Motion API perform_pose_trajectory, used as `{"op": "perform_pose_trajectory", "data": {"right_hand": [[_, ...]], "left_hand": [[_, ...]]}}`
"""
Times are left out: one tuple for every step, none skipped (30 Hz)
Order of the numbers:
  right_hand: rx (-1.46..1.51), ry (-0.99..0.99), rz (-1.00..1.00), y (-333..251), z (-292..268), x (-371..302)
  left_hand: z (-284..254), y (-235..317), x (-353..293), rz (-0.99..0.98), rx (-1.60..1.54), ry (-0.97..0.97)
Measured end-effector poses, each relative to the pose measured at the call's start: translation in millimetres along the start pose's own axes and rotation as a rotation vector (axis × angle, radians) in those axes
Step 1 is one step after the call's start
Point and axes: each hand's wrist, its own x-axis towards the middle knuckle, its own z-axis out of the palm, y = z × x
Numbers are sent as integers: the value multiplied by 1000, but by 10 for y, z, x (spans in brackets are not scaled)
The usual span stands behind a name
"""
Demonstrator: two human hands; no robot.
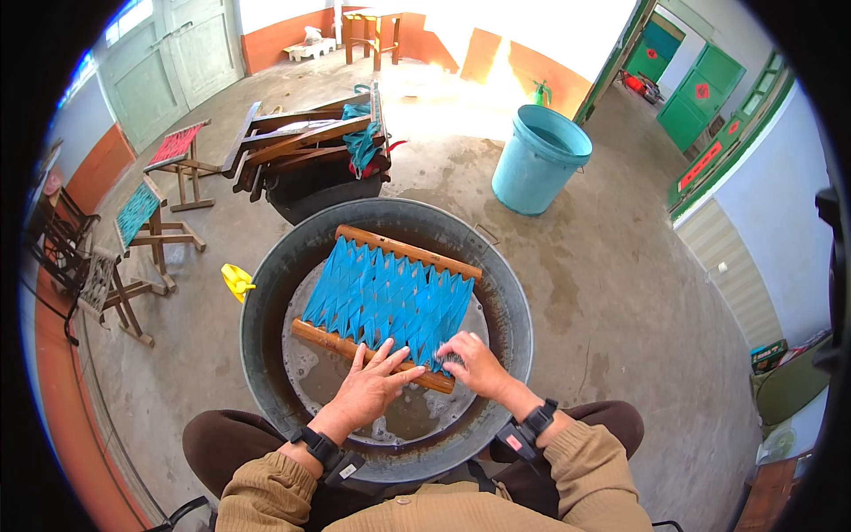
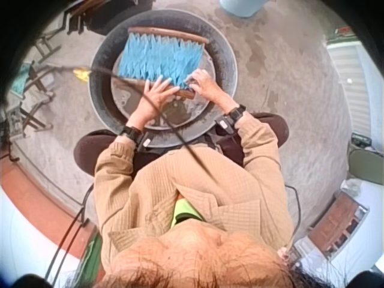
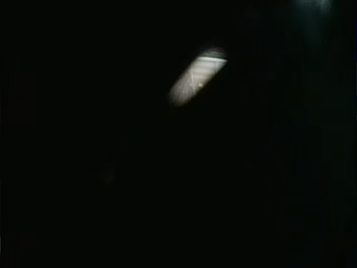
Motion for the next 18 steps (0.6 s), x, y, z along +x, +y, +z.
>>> {"op": "perform_pose_trajectory", "data": {"right_hand": [[3,23,14,-9,28,-16],[-2,31,34,-14,49,-38],[-54,65,37,5,66,-5],[-111,104,46,44,67,55],[-162,181,5,86,62,122],[-214,207,89,143,52,223],[-262,272,121,198,27,320],[-313,333,153,238,-6,388],[-274,374,167,262,-51,425],[-247,422,190,269,-87,454],[-218,464,222,258,-125,462],[-193,505,264,228,-151,455],[-178,512,249,189,-166,444],[-155,474,220,139,-164,429],[-136,449,193,87,-150,412],[-118,440,142,33,-116,406],[-112,412,122,-14,-72,407],[-115,407,117,-62,-12,404]], "left_hand": [[7,8,0,-6,1,-4],[12,14,0,-15,6,-19],[13,15,1,-18,-9,-14],[15,8,5,-24,-20,-19],[24,4,-4,-20,-27,-11],[34,-12,-17,-5,-41,5],[41,-44,-21,20,-48,39],[51,-84,-29,46,-57,77],[68,-128,-31,-94,-301,151],[90,-166,-44,-238,-546,222],[110,-199,-69,-383,-791,291],[131,-230,-85,-584,-985,279],[157,-249,-96,-786,-1179,259],[184,-258,-101,-1019,-1356,228],[222,-246,-118,-1064,-1621,214],[269,-229,-83,-962,-1711,247],[324,-199,-26,-909,-1785,282],[357,-202,15,-802,-1885,311]]}}
